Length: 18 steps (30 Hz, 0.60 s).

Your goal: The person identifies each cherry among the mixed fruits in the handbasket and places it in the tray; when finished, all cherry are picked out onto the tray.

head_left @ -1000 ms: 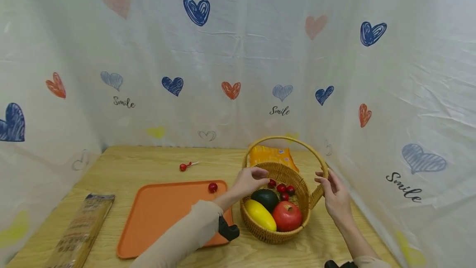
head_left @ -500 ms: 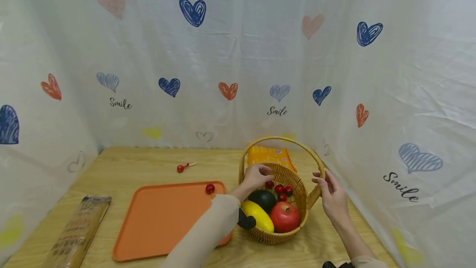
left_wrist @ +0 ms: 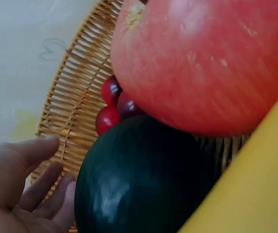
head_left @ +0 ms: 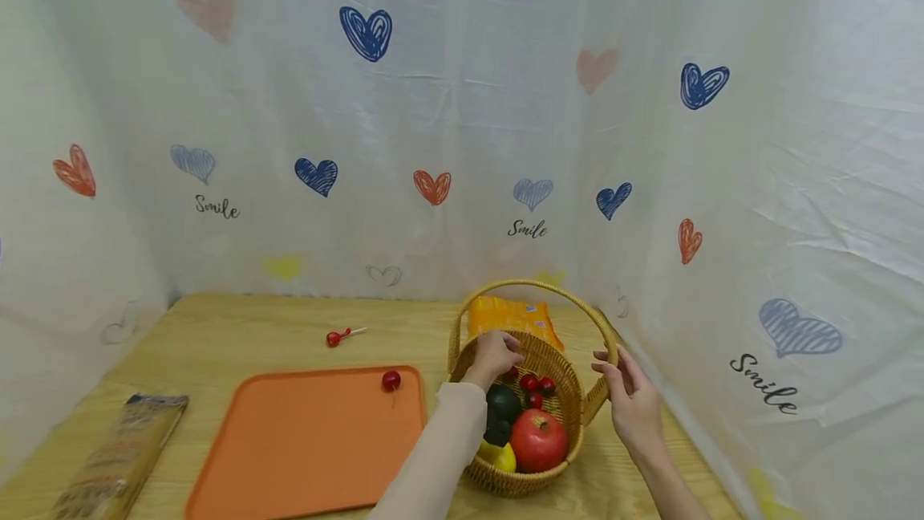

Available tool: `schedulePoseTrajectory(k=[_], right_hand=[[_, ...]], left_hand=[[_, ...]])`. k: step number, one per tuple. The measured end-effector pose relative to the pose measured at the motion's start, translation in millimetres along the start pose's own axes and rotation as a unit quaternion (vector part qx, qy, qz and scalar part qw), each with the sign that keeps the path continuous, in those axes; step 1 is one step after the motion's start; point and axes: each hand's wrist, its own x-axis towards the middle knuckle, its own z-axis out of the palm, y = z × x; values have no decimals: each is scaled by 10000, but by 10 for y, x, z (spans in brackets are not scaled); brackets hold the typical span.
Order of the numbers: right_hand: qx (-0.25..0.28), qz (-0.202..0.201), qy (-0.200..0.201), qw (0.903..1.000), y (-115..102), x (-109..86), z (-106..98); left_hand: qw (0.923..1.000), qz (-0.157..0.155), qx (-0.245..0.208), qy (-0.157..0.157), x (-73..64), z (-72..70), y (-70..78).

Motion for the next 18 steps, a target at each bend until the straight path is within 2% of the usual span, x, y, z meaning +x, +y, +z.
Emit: schedulePoseTrajectory(k=[3,6,9,13,18], right_hand=[[119,-12,74,9999,23,7,6],[187,-91,65,9998,9,1,58],[235,-149,71,9996,-4,3,103],[210,-182,104,9996,-10,7,108],[128,-144,83,9998,18,5,11]], left_hand=[[9990,-103,397,-184,34,66,-21],[9931,-29,1104,-385,16,66,-95],[9884,187,1444,-423,-2,65,-185],[9906,289,1293,-354,2,60,-218],[9949,324,918,-258,32,64,-114]])
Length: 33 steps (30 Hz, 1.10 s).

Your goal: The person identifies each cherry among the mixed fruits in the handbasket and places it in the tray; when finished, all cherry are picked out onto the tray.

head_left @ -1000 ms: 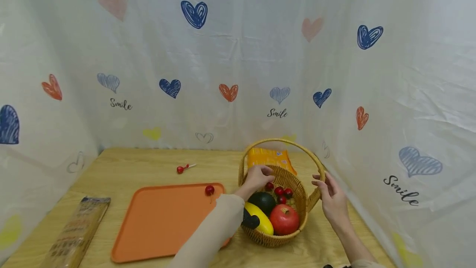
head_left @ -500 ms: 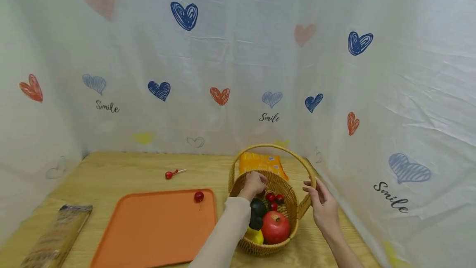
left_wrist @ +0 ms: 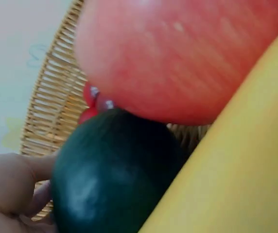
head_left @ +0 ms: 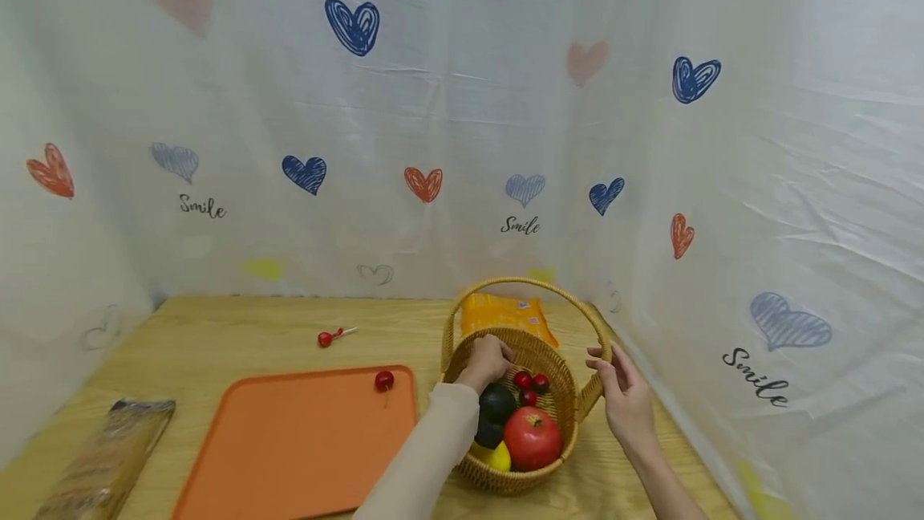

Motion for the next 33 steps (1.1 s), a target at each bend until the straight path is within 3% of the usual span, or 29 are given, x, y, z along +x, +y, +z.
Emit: schedulePoseTrajectory(k=[6,12,21,27,33], right_hand=[[-93,108,25,9999,-4,9,-50],[-91,148,-79,9998,-30,21,-35],[-240,246,-241,9991,-55,-3,-44],[-282,335,-192,9989,-33,-19,-36],[-485,357,-194,9980,-59,-38,-22]], left_hand=[[9976,350,-584,107,-61,-115,117],[9921,574,-1118,10,-237,-263,135],[9892,683,-1291,-99,-477,-455,57],[9836,787,-1521,-560,-739,-585,50],[9779,883,-1833,-492,-913,-842,-161]])
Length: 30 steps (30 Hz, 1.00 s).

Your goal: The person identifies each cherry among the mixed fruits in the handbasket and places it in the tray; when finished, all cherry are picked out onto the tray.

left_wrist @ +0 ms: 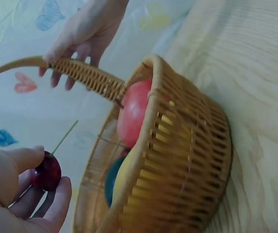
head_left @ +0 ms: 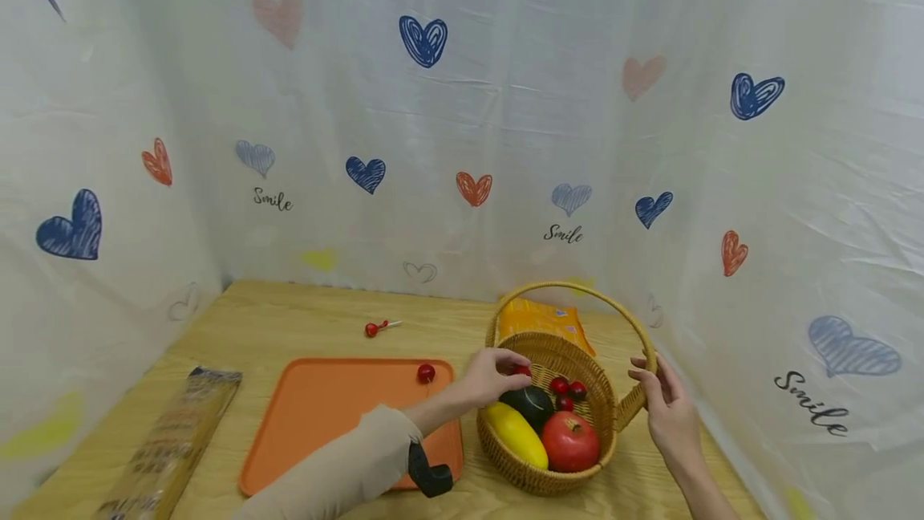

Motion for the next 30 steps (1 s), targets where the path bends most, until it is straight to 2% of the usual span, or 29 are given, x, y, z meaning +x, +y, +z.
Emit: schedulePoseTrajectory(k=[3,7,12,17,19,21,26,30], right_hand=[[-65,3,-3,10000,11,-10,-11],[-95,-49,10,9999,16,-8,-15],[-131,-138,31,9998,5,1,-9],[-151,-225,52,9996,-6,12,-7],[-156,-230,57,9996,-8,13,-12],[-159,-218,61,9996,-9,12,-15],[-124,-198,81,9997,-7,10,-14],[-101,-229,43,9997,-8,6,-6]], left_hand=[[9997,-73,-164,138,-95,-233,-76],[9983,-162,-293,477,-183,-566,-207],[9929,-394,-15,1124,-266,-943,-414],[9794,-697,534,1820,-382,-1251,-591],[9754,-805,726,1920,-411,-1328,-644],[9746,-851,779,1918,-424,-1371,-681],[9759,-973,574,1868,-469,-1404,-757],[9715,-1222,735,1896,-553,-1459,-901]])
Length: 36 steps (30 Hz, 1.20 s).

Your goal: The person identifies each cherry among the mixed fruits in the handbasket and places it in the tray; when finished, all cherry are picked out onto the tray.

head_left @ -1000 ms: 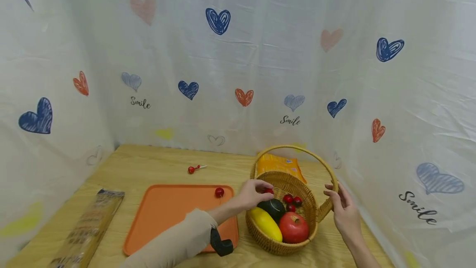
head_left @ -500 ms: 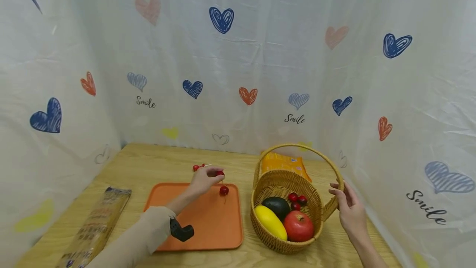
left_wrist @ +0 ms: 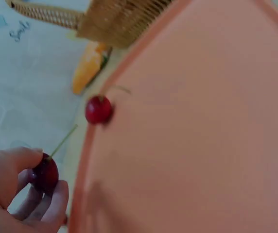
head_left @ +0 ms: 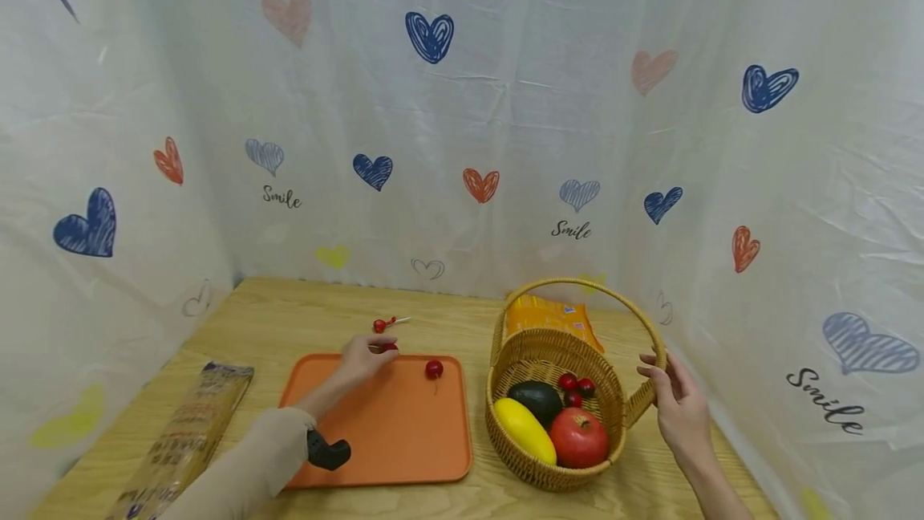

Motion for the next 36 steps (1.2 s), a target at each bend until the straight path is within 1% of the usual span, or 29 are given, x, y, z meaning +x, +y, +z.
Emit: schedulePoseTrajectory(k=[2,5,7,9,11,14,16,18,20,23,25,30,33,36], right_hand=[[27,8,-8,10000,3,-7,2],[56,30,-5,10000,8,-14,6],[61,28,0,10000,14,-18,9],[70,15,8,10000,22,-21,12],[79,-1,28,10000,31,-22,13],[116,-19,53,9999,43,-21,10],[85,-17,71,9999,48,-23,6],[53,-11,75,10000,50,-27,0],[-18,3,68,10000,50,-29,-7],[-31,-2,67,10000,44,-26,-17],[-33,-24,81,10000,38,-22,-18],[95,-140,127,9998,24,-3,4],[165,-187,140,9996,22,11,23],[256,-184,135,9994,19,18,36]], left_hand=[[9995,-48,301,-6,-6,-26,-96],[9973,52,735,-42,-12,-52,-226],[9958,123,907,-57,-14,-58,-287],[9946,189,1022,-41,-15,-58,-325],[9942,183,1062,-45,-16,-54,-349],[9954,136,946,-53,-20,-58,-324],[9960,161,874,-44,-9,-64,-268],[9968,234,761,20,10,-62,-170],[9969,431,643,124,34,-31,-48],[9959,819,373,93,44,88,151],[9945,1031,138,-78,19,205,281],[9894,1287,-182,-643,-108,532,592],[9826,1511,-322,-1027,-165,731,753],[9746,1663,-526,-1408,-207,916,880]])
